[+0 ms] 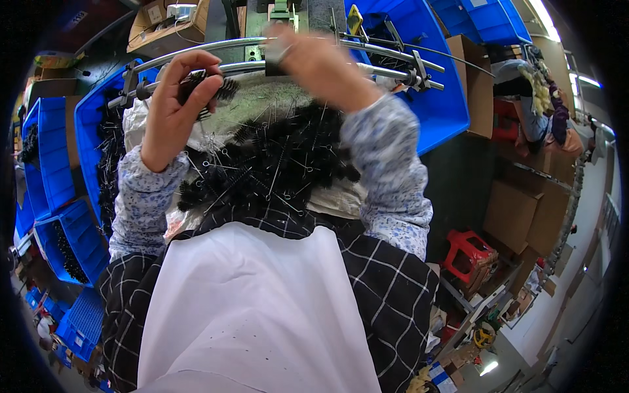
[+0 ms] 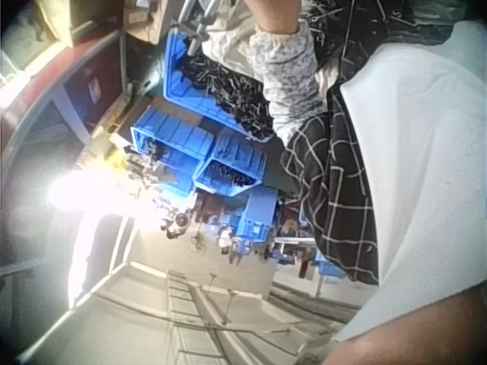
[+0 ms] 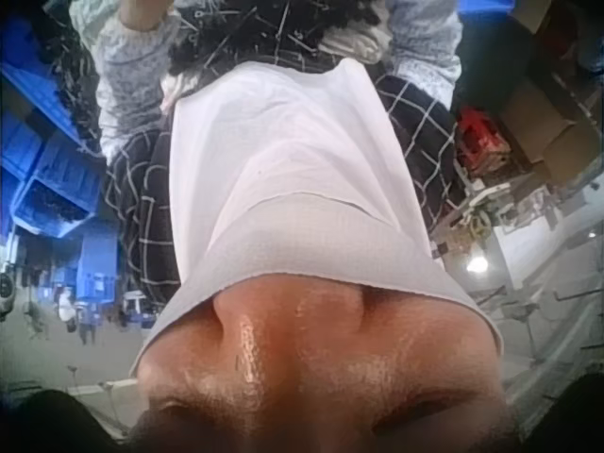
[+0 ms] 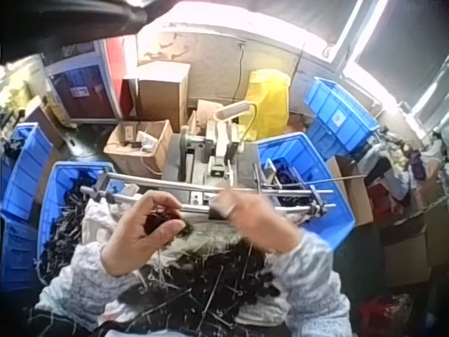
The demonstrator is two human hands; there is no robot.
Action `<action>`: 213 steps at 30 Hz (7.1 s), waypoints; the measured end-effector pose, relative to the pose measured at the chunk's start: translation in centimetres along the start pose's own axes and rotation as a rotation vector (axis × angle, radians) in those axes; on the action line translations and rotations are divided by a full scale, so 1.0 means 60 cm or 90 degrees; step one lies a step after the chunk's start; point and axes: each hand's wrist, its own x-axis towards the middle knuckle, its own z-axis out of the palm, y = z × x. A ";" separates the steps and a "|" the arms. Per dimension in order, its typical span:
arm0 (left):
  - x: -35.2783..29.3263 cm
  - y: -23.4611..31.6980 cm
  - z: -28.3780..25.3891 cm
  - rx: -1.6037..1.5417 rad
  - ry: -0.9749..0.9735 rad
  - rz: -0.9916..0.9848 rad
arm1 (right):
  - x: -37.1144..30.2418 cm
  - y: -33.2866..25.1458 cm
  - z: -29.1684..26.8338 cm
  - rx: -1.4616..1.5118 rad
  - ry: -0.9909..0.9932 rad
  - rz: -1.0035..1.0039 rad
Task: The person repeatedly picks up small black hair accessories from a pile and attaches them to a metal rod on a machine. They use both hands to manipulate the items, placing them onto the rod in a repetitive sequence.
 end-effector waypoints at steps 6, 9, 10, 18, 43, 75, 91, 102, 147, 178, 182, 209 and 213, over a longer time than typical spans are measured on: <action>-0.002 -0.009 -0.013 0.143 0.052 0.053 | 0.011 -0.070 0.085 0.230 0.054 0.071; -0.021 -0.018 -0.035 0.081 0.095 -0.032 | 0.039 -0.005 0.046 -0.149 0.161 0.142; -0.031 -0.027 -0.048 0.038 0.078 -0.063 | 0.050 0.046 0.039 -0.288 0.274 0.148; -0.106 -0.063 -0.076 -0.101 0.059 -0.277 | 0.072 0.173 0.021 -0.531 0.278 0.182; -0.080 -0.034 -0.073 0.006 -0.005 -0.201 | 0.102 0.190 0.016 -0.420 0.202 0.136; -0.073 -0.011 -0.127 -0.126 0.070 -0.070 | 0.080 0.184 0.036 -0.507 0.287 0.227; -0.029 -0.019 -0.069 -0.108 -0.088 -0.052 | 0.018 0.203 -0.139 -0.575 0.361 0.280; -0.020 -0.047 -0.009 -0.110 0.002 -0.047 | 0.012 -0.058 0.083 -0.228 0.166 -0.045; -0.068 0.008 -0.145 0.041 -0.061 -0.069 | 0.129 0.128 0.088 -0.530 0.241 0.264; -0.001 -0.043 -0.001 -0.082 0.006 0.014 | -0.001 -0.066 0.030 -0.142 0.023 0.065; -0.020 -0.032 -0.004 -0.117 0.072 -0.024 | -0.002 -0.072 0.098 -0.035 0.169 -0.026; -0.150 -0.039 -0.048 0.209 -0.105 -0.183 | 0.097 0.172 0.022 -0.542 0.359 0.077; -0.140 -0.041 -0.061 0.226 -0.162 -0.141 | 0.063 0.201 0.018 -0.529 0.298 0.247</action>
